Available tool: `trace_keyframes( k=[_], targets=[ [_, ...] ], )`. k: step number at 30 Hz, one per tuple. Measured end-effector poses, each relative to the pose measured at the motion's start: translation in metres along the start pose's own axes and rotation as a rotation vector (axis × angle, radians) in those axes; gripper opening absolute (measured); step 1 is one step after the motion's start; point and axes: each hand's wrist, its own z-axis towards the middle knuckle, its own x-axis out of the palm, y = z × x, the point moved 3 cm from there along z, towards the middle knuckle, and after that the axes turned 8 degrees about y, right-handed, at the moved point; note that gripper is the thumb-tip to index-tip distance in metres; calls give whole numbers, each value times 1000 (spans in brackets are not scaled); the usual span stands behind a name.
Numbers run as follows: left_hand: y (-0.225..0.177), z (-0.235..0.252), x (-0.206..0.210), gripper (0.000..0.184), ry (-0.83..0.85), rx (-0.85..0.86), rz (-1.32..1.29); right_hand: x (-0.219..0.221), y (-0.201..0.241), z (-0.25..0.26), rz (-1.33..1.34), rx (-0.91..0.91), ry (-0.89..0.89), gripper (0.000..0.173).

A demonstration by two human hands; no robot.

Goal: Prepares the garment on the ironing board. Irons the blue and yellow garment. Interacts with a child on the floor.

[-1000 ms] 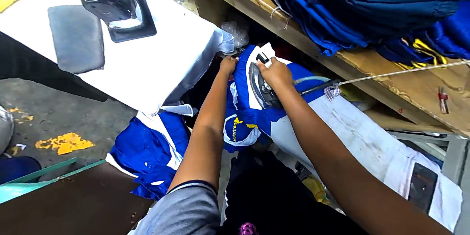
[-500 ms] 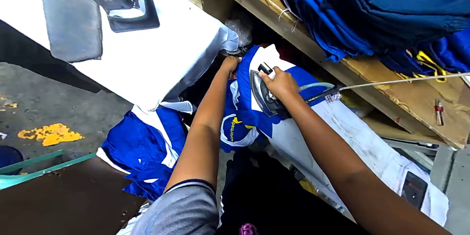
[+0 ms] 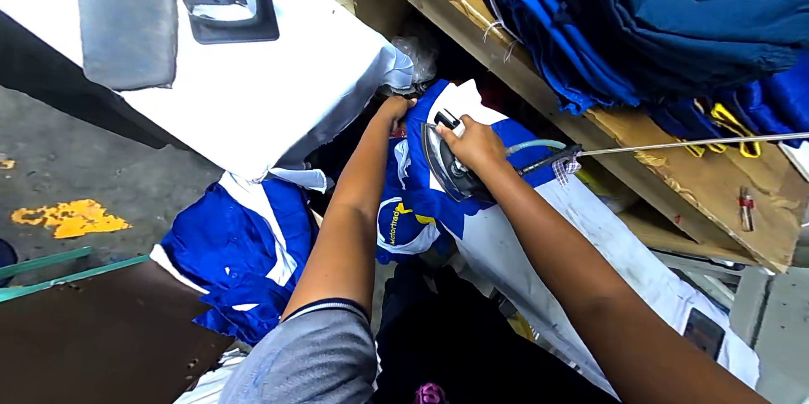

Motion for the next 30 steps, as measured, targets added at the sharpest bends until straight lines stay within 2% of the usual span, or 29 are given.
trace_keyframes(
  k=[4,6,9,11,13,15,17,19,21,23,27,30],
  targets=[
    [19,1,-3,42,-15,75,-177,-1,8,4,-18,-35,34,66],
    [38,-19,-6,44,-61,112,-314,5,0,-8,-90,-92,86,66],
    [103,-70,-4,49,-191,128,-368,20,-24,-29,-146,-143,113,63],
    [151,-121,13,48,-199,25,-390,25,-35,-37,-157,-123,122,62],
    [177,-165,47,51,-16,-132,-418,24,-35,-37,-159,-106,111,62],
    [175,-196,84,60,205,-225,-426,21,-24,-29,-123,-85,81,63],
    [161,-204,111,60,265,-203,-472,12,-6,-15,-83,-67,43,66],
    [153,-198,125,49,117,-151,-610,4,12,1,-34,-64,7,67],
    [154,-187,130,31,-73,-86,-762,-1,25,14,-7,-89,-13,69],
    [157,-182,133,16,-168,-34,-868,-3,32,19,-12,-120,-3,68],
    [165,-187,133,13,-159,6,-949,12,23,-6,-151,-243,112,66],
    [166,-188,134,14,-152,7,-985,29,-8,-36,-202,-257,147,62]
  ],
)
